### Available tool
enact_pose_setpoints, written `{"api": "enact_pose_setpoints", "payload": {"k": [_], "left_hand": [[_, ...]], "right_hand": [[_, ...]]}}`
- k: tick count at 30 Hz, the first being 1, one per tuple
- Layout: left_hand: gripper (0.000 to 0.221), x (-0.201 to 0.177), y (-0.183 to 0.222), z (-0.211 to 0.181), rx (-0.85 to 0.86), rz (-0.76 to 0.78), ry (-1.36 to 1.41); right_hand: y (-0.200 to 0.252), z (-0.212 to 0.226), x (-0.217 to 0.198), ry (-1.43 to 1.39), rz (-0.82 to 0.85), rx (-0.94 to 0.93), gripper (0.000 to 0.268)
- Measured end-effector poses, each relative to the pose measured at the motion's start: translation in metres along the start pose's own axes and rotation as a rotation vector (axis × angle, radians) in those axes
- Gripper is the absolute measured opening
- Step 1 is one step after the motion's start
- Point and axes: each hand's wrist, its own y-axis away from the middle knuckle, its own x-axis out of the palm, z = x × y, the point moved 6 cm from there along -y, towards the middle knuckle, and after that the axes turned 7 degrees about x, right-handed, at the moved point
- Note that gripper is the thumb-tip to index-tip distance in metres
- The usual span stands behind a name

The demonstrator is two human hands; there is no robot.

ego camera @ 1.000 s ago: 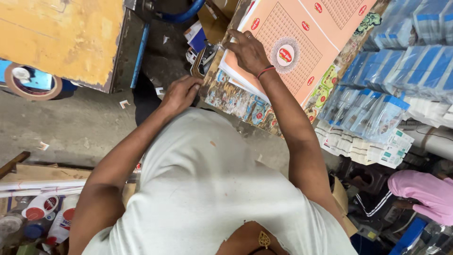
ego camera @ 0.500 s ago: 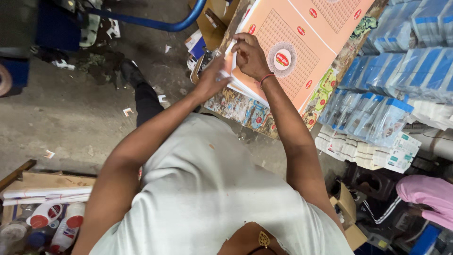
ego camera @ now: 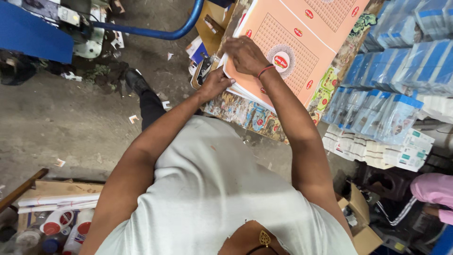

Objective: The person repeatedly cuts printed cardboard sheets using a manual guillotine-style cutter. They place each sheet on the cutter, lower the blade, and then remove the cut piece, stacking the finished sheets on a nearby surface.

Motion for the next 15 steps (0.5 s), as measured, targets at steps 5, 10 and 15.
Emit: {"api": "enact_pose_setpoints", "payload": {"k": [5, 10, 15], "left_hand": [[0.046, 0.011, -0.005, -0.005, 0.012, 0.016, 0.012], [0.077, -0.016, -0.021, -0.019, -0.125, -0.137, 0.101], [0.048, 0.002, -0.051, -0.051, -0.277, 0.039, -0.181]], "right_hand": [[0.023, 0.007, -0.027, -0.202, -0.198, 0.039, 0.04], [0.116, -0.034, -0.033, -0.754, -0.608, 0.343, 0.036], [0.236, -0.106, -0.018, -0.726, -0.594, 0.677, 0.034]]}}
